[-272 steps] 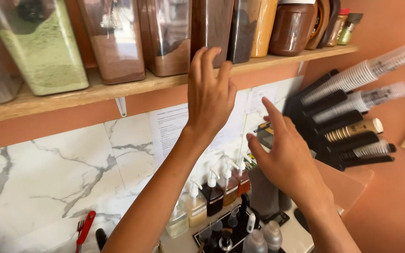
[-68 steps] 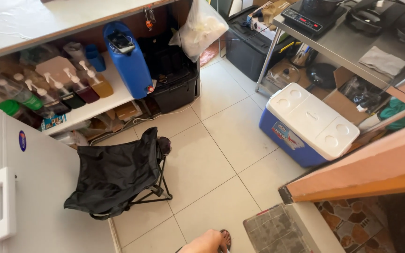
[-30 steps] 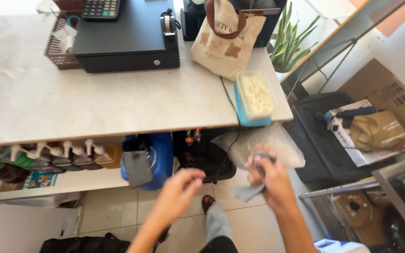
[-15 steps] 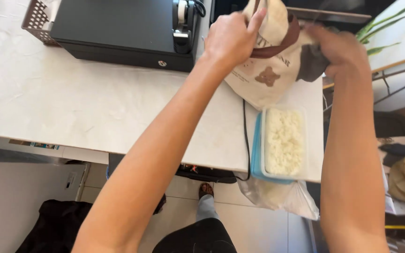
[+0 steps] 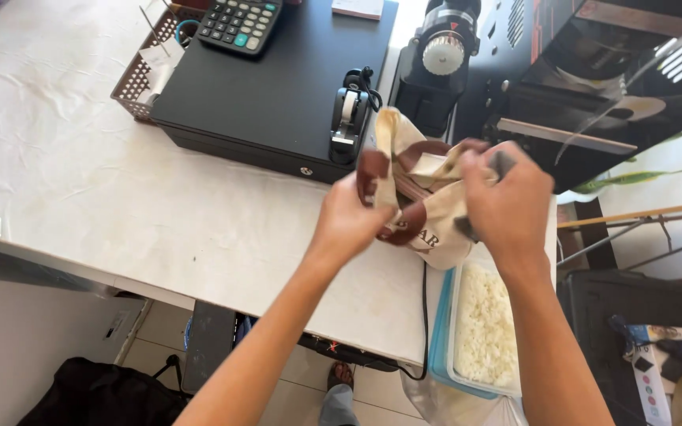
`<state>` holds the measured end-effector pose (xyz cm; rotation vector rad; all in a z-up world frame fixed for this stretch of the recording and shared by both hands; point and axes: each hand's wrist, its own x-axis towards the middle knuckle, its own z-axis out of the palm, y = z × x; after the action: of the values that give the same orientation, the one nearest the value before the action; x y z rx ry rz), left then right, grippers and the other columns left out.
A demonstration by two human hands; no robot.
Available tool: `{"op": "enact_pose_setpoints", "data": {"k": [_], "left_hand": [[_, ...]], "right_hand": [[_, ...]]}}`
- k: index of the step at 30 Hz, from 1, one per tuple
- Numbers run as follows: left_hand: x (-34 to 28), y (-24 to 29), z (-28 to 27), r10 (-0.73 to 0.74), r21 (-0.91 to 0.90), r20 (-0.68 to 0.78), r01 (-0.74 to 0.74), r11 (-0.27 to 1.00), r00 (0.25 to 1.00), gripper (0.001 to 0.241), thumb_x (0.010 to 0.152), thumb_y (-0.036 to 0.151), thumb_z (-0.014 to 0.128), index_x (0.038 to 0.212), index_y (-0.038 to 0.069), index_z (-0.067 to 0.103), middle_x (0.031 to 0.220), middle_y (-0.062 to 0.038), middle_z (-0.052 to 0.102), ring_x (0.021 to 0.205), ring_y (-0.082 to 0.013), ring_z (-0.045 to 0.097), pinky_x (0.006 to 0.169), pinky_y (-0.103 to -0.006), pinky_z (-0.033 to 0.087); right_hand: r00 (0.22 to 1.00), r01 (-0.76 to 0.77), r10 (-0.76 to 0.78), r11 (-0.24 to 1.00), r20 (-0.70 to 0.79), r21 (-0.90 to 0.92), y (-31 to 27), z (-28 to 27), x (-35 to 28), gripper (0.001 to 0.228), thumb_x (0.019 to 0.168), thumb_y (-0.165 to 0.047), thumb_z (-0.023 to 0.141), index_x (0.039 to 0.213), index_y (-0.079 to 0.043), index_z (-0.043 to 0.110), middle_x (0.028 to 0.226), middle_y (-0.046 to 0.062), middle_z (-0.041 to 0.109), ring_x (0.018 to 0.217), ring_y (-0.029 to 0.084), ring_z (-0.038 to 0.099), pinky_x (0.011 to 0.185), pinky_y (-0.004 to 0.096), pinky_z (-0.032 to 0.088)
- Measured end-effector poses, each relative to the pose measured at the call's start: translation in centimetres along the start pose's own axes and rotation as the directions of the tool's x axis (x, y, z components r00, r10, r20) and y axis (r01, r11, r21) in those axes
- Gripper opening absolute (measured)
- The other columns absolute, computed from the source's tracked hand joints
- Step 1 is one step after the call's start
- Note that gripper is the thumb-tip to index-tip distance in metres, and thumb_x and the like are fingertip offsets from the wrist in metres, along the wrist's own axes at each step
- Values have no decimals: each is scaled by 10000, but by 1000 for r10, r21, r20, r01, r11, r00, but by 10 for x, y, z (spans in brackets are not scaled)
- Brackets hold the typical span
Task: Cleaning and organizing the service counter area of a coffee shop.
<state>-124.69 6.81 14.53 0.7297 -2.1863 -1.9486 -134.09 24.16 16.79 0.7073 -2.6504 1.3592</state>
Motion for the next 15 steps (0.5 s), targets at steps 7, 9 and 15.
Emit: {"op": "enact_pose_setpoints", "data": {"k": [7,9,15], "left_hand": [[-42,-39,20,230,-404,-109,-254,879,967,338,806,13,709,1124,-75,637,1020,-112,725,935,-172,692,828,-321,565],[-76,-34,8,178,-516,-108,-208,831,978,323,840,0,686,1146,-95,644,1049,-119,713,952,-167,658,840,-322,545],[-227,-25,-69,192,-620,96,-92,780,977,592,839,-24,599,1428,-57,549,1226,-71,704,1128,-144,666,982,-283,525]], "right_hand": [[948,181,-60,909,-314,375,-5,6,-4,324,1174,-190,603,901,-58,489,759,-45,502,653,47,446,592,258,365],[958,145,-8,877,-288,458,-40,-13,-30,311,1200,-200,585,941,-66,479,762,-62,483,641,29,434,597,244,347],[980,-186,131,857,146,480,-126,-72,-186,294,1008,-218,647,1277,-103,620,1158,-4,663,1063,79,642,976,260,515]]}}
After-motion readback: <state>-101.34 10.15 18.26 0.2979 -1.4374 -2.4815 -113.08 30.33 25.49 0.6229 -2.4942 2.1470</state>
